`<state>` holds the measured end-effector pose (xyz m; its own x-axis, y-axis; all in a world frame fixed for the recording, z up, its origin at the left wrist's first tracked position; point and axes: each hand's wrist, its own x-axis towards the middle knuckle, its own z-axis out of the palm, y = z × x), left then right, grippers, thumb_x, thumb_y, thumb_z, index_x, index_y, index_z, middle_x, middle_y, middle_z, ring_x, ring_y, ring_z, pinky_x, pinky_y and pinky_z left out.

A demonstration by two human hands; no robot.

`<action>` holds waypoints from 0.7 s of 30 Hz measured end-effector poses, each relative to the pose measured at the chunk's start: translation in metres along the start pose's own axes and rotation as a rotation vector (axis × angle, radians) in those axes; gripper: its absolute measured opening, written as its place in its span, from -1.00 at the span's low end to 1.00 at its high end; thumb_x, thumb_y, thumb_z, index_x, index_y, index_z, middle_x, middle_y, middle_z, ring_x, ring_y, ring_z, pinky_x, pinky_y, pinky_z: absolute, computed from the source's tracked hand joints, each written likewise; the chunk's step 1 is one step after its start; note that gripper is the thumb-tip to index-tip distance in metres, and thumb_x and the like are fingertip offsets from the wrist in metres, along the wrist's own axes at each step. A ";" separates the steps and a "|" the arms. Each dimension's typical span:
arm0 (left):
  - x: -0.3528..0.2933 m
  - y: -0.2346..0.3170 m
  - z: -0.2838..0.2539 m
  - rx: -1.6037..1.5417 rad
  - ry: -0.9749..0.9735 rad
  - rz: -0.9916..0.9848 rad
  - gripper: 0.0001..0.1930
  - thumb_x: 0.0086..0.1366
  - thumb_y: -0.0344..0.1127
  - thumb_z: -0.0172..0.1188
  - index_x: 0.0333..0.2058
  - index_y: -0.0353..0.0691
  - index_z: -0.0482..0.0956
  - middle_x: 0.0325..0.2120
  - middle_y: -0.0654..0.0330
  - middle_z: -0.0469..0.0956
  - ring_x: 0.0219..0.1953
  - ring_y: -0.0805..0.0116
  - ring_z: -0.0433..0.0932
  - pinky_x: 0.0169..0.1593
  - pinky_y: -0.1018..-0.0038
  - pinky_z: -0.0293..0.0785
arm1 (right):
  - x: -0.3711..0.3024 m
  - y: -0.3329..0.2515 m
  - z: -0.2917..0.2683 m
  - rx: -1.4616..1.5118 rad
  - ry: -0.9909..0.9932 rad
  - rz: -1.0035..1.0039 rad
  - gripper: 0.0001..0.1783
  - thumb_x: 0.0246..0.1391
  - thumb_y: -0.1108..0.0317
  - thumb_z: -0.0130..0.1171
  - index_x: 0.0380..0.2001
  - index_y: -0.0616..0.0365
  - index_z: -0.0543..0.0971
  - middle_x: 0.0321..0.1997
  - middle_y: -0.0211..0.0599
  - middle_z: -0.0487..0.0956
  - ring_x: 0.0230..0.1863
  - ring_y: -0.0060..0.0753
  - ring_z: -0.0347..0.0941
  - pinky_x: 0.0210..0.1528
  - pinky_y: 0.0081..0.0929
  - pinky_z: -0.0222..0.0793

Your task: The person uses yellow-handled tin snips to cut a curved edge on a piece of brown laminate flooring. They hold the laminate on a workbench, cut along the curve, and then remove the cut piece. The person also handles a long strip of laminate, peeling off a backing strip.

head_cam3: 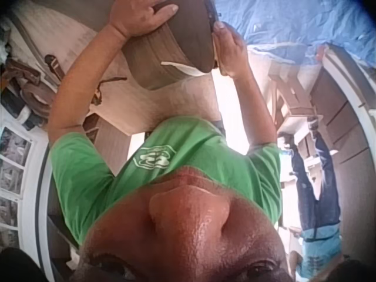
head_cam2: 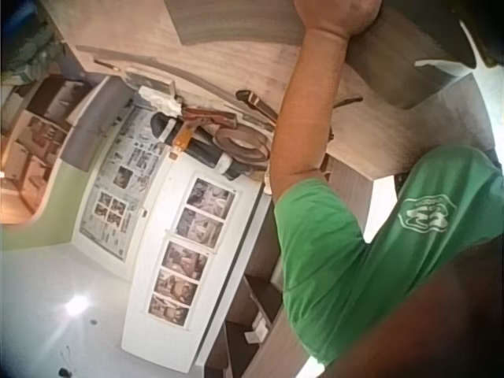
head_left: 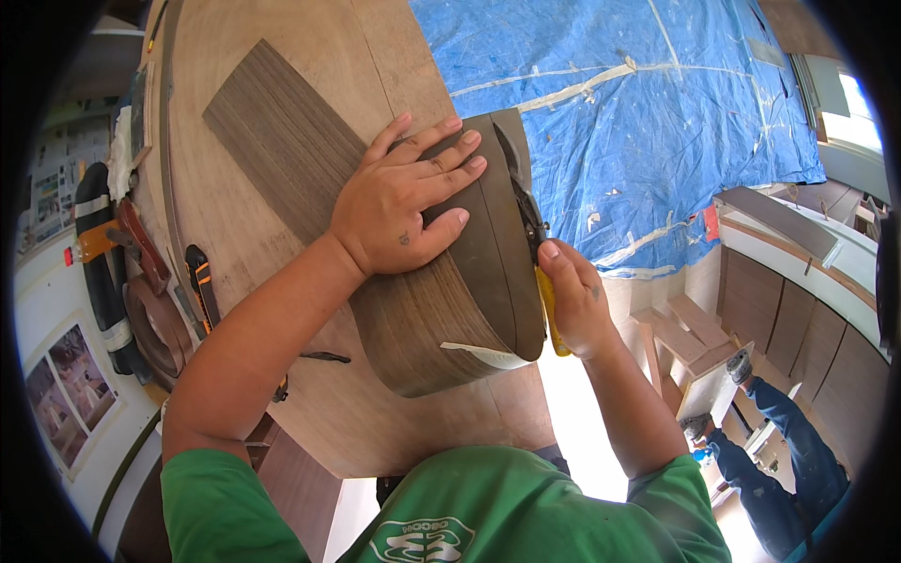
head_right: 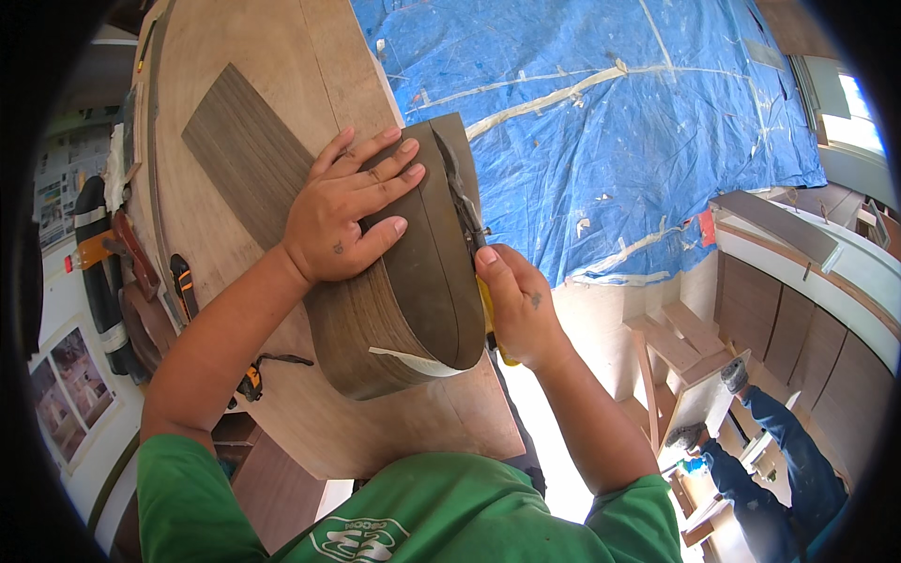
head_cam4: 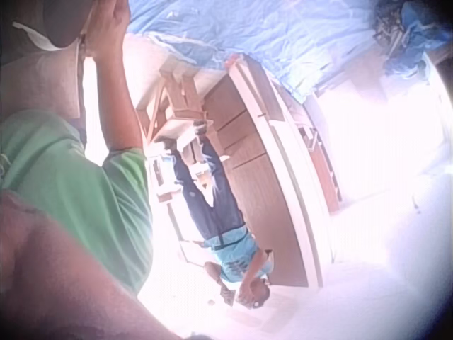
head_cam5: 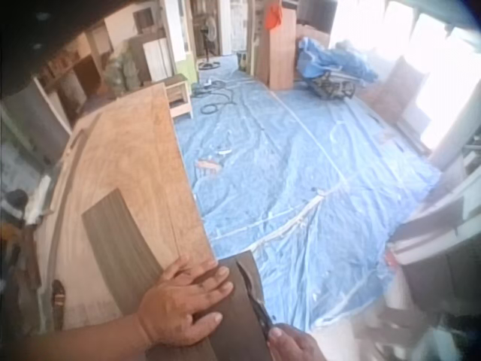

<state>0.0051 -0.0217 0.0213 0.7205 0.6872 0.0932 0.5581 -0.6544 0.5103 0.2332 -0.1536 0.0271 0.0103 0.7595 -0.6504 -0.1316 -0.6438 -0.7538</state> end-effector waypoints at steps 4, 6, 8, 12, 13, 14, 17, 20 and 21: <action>0.000 0.000 0.000 0.011 0.007 -0.001 -0.55 0.25 -0.13 0.21 0.11 -0.03 0.68 0.25 0.27 0.55 0.42 0.30 0.30 0.55 0.08 -0.10 | -0.002 -0.004 0.000 -0.061 0.008 -0.007 -0.52 0.49 0.01 -0.08 -0.20 0.24 0.58 -0.33 -0.43 0.52 -0.28 -0.61 0.37 -0.19 -0.55 0.31; 0.000 0.001 0.000 0.009 0.009 -0.001 -0.55 0.25 -0.12 0.21 0.11 -0.03 0.68 0.25 0.27 0.55 0.43 0.30 0.30 0.55 0.08 -0.10 | -0.001 0.001 -0.004 -0.079 0.001 -0.015 -0.52 0.49 0.01 -0.08 -0.20 0.23 0.58 -0.33 -0.43 0.52 -0.28 -0.61 0.37 -0.18 -0.55 0.31; 0.000 0.001 0.000 0.007 0.009 -0.002 -0.55 0.25 -0.12 0.21 0.11 -0.03 0.68 0.25 0.27 0.55 0.43 0.30 0.30 0.55 0.08 -0.10 | -0.002 -0.002 -0.003 -0.067 0.002 -0.005 -0.52 0.49 0.01 -0.08 -0.19 0.24 0.58 -0.32 -0.43 0.52 -0.26 -0.61 0.37 -0.17 -0.55 0.31; 0.000 0.000 0.000 0.005 0.007 -0.001 -0.55 0.26 -0.11 0.21 0.10 -0.03 0.68 0.25 0.28 0.55 0.43 0.31 0.30 0.55 0.09 -0.09 | -0.001 -0.003 0.000 -0.026 0.005 -0.015 -0.52 0.49 0.02 -0.09 -0.17 0.25 0.58 -0.29 -0.41 0.54 -0.23 -0.60 0.38 -0.13 -0.54 0.32; 0.000 0.000 0.000 0.005 0.006 0.001 -0.56 0.26 -0.11 0.21 0.10 -0.03 0.68 0.25 0.28 0.55 0.43 0.31 0.30 0.55 0.09 -0.09 | 0.000 -0.004 0.001 -0.026 0.004 -0.016 -0.52 0.49 0.02 -0.09 -0.17 0.25 0.58 -0.28 -0.40 0.54 -0.22 -0.59 0.39 -0.12 -0.54 0.32; 0.000 0.000 0.000 0.007 0.008 0.002 -0.56 0.26 -0.11 0.21 0.11 -0.03 0.68 0.25 0.28 0.55 0.43 0.31 0.30 0.55 0.09 -0.09 | 0.000 -0.006 0.002 -0.026 0.003 -0.016 -0.52 0.49 0.02 -0.09 -0.16 0.26 0.59 -0.28 -0.39 0.54 -0.22 -0.59 0.39 -0.11 -0.53 0.32; 0.000 0.000 0.000 0.011 0.011 0.002 -0.55 0.26 -0.11 0.21 0.11 -0.03 0.68 0.25 0.28 0.55 0.42 0.31 0.30 0.55 0.09 -0.09 | 0.002 -0.005 0.000 -0.040 0.001 -0.012 -0.52 0.49 0.02 -0.09 -0.14 0.26 0.59 -0.27 -0.37 0.56 -0.21 -0.57 0.40 -0.10 -0.53 0.33; 0.000 0.000 0.000 0.005 0.011 0.002 -0.55 0.26 -0.11 0.22 0.11 -0.03 0.67 0.24 0.29 0.55 0.42 0.31 0.30 0.54 0.09 -0.08 | 0.002 -0.008 0.001 -0.047 0.003 -0.004 -0.51 0.49 0.01 -0.10 -0.14 0.27 0.59 -0.26 -0.36 0.57 -0.20 -0.56 0.41 -0.10 -0.52 0.34; 0.000 0.000 0.000 0.003 0.011 0.002 -0.55 0.26 -0.11 0.22 0.11 -0.03 0.67 0.24 0.29 0.55 0.42 0.31 0.31 0.54 0.09 -0.08 | 0.002 -0.009 0.002 -0.047 0.004 0.000 -0.50 0.49 0.01 -0.10 -0.13 0.27 0.59 -0.26 -0.36 0.57 -0.20 -0.56 0.41 -0.09 -0.52 0.34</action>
<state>0.0047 -0.0217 0.0216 0.7169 0.6894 0.1036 0.5581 -0.6566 0.5074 0.2322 -0.1460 0.0332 0.0141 0.7595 -0.6504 -0.0846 -0.6472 -0.7576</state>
